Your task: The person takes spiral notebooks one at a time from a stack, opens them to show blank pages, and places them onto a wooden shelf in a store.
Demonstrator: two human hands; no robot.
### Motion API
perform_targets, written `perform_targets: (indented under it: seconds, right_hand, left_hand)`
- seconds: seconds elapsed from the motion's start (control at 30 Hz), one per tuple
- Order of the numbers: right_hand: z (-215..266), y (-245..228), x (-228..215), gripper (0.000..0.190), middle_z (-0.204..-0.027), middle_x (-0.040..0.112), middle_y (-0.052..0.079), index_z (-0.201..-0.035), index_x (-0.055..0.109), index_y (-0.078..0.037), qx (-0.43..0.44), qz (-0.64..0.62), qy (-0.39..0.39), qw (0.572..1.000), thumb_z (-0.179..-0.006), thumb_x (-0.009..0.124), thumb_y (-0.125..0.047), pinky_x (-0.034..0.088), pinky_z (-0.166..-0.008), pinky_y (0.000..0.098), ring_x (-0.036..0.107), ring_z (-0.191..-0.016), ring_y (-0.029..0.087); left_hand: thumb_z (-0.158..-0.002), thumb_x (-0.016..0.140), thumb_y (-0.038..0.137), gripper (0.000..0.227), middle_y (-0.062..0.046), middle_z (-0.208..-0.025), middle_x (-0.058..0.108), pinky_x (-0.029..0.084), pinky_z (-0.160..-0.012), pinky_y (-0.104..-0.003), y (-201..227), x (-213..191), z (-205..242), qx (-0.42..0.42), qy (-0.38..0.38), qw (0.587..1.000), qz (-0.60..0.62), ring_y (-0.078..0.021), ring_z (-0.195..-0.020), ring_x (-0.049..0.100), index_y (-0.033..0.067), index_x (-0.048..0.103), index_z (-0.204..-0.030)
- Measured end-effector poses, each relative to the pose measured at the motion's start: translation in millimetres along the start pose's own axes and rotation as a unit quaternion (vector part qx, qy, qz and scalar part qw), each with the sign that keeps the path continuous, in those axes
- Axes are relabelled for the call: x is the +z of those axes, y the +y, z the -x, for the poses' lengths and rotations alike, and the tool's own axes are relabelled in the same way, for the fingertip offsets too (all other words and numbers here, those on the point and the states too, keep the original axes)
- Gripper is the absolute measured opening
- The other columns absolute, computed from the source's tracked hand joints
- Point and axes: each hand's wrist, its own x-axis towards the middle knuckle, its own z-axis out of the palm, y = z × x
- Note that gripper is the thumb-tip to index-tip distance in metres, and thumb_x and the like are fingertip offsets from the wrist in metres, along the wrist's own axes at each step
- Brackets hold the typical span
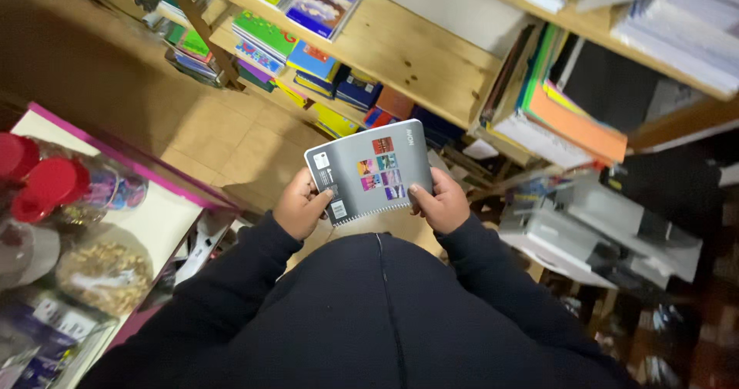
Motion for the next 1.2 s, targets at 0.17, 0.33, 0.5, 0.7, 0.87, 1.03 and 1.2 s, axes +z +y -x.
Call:
perform_targets:
  seconds: [0.17,0.33,0.5,0.7,0.87,1.03,1.2]
  right_hand:
    - [-71.3,11.5,-32.8,0.029,-0.079,0.073,0.017,-0.12,0.063,0.001,0.004,0.0,-0.068,0.998,-0.093,0.068,-0.007,0.059,-0.053,0.0296,0.07,-0.064,0.019]
    - [-127.8,26.3,-47.5,0.042,-0.103,0.07,0.02,-0.135,0.05,0.005,0.019,-0.082,-0.094,0.992,-0.097,0.063,-0.005,0.063,-0.067,0.0318,0.073,-0.08,0.022]
    - [-154.1,29.3,-41.4,0.039,-0.109,0.072,0.018,-0.131,0.054,0.005,0.057,-0.075,-0.098,0.991,-0.094,0.065,-0.001,0.063,-0.075,0.0319,0.074,-0.088,0.02]
    - [-179.6,13.8,-20.7,0.032,-0.103,0.076,0.014,-0.122,0.063,0.003,0.077,-0.025,-0.127,0.989,-0.092,0.071,-0.006,0.062,-0.077,0.0305,0.074,-0.089,0.017]
    - [-196.7,-2.5,-1.8,0.03,-0.1,0.077,0.015,-0.12,0.065,0.004,0.079,-0.024,-0.058,0.995,-0.091,0.07,-0.003,0.061,-0.078,0.0306,0.073,-0.087,0.017]
    - [-199.8,-19.5,7.4,0.031,-0.102,0.077,0.016,-0.122,0.066,0.004,0.138,0.03,-0.022,0.99,-0.092,0.069,-0.005,0.06,-0.079,0.0355,0.07,-0.088,0.018]
    - [-196.8,-16.0,18.6,0.031,-0.102,0.076,0.019,-0.124,0.066,0.004,0.172,0.026,0.034,0.984,-0.094,0.066,-0.004,0.061,-0.078,0.0372,0.072,-0.088,0.022]
  left_hand:
    - [-0.094,0.059,-0.006,0.027,-0.02,-0.086,0.069,0.059,-0.035,-0.032,-69.2,-0.3,-70.9,-0.074,0.032,0.983,0.167,-0.0243,-0.047,0.068,-0.003,0.049,-0.118]
    - [-0.098,0.059,0.0,0.029,-0.018,-0.095,0.068,0.062,-0.038,-0.033,-105.3,-8.4,-126.6,-0.132,0.123,0.944,0.275,-0.0253,-0.054,0.07,0.0002,0.046,-0.125]
    - [-0.1,0.059,0.002,0.036,-0.015,-0.105,0.071,0.065,-0.045,-0.033,-96.6,-38.2,-206.7,-0.145,0.172,0.929,0.294,-0.0233,-0.063,0.072,0.0051,0.047,-0.134]
    - [-0.099,0.053,0.002,0.051,-0.011,-0.092,0.069,0.064,-0.046,-0.029,-159.6,-87.1,-349.4,-0.199,0.229,0.918,0.257,-0.0267,-0.056,0.069,0.0196,0.049,-0.146]
    - [-0.106,0.046,0.005,0.045,-0.007,-0.097,0.06,0.066,-0.055,-0.032,-193.2,-112.3,-452.9,-0.236,0.226,0.893,0.31,-0.0198,-0.057,0.057,0.0239,0.041,-0.147]
    - [-0.107,0.048,0.008,0.029,-0.013,-0.097,0.062,0.07,-0.053,-0.038,-260.4,-132.3,-537.2,-0.242,0.224,0.891,0.313,-0.0286,-0.059,0.069,0.0211,0.043,-0.133]
    - [-0.105,0.051,0.008,0.03,-0.028,-0.114,0.061,0.07,-0.076,-0.059,-264.2,-140.2,-562.6,-0.265,0.217,0.883,0.322,-0.0474,-0.09,0.075,0.0102,0.037,-0.132]
